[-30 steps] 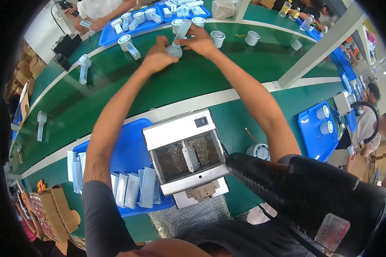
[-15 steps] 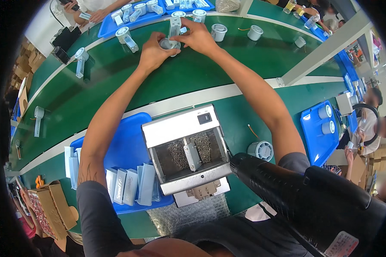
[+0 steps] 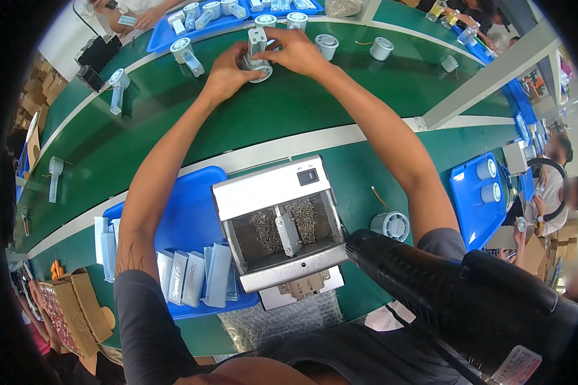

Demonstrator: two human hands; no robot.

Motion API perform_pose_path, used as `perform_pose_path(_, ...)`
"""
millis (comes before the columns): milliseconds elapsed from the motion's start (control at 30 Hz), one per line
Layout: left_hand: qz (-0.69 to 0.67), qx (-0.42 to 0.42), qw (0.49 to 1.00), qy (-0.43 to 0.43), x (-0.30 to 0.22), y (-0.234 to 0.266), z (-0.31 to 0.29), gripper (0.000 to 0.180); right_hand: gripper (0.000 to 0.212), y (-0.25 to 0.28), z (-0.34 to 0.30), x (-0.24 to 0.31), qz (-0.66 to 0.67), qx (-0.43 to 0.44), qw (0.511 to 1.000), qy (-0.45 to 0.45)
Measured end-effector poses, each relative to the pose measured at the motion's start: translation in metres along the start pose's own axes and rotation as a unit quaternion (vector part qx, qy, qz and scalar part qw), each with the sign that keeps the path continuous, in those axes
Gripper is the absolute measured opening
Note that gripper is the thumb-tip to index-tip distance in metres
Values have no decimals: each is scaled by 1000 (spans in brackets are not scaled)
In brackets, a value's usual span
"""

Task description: Assemble small electronic components into plastic housings at a factory assembly line station.

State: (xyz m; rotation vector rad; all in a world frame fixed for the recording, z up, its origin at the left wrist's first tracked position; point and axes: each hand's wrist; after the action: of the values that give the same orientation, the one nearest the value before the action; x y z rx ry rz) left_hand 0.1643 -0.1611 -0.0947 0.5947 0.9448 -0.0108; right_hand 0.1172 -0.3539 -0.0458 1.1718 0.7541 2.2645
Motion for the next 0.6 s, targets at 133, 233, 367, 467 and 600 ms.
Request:
perform_pose_path(133, -54, -26, 998, -11, 7, -3, -3, 68, 36, 0, 12, -9, -19, 21, 999, 25)
perform_pose_path(233, -77, -15, 997, 23, 4, -8, 0, 64, 30, 8, 19, -25, -39, 27, 998, 49)
perform_pose_path(367, -68, -11, 997, 47, 2, -5, 2, 60, 30, 4, 16, -22, 7, 53, 998, -21)
perform_pose_path(467, -40, -12, 997, 60, 4, 2, 0, 58, 35, -5, 8, 10, -157, -57, 982, -87)
perform_pose_path(600, -65, -5, 996, 63, 7, -1, 6, 58, 21, -1, -6, 13, -269, -72, 948, 156)
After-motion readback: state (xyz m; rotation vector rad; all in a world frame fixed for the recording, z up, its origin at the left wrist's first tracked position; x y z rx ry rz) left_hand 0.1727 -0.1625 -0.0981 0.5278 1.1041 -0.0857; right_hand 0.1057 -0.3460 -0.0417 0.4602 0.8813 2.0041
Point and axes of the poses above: each hand's wrist, its own z-axis towards the middle knuckle, its own y-axis out of the back of the hand, x = y × z, and after that the axes turned 1 degree about z, right-handed
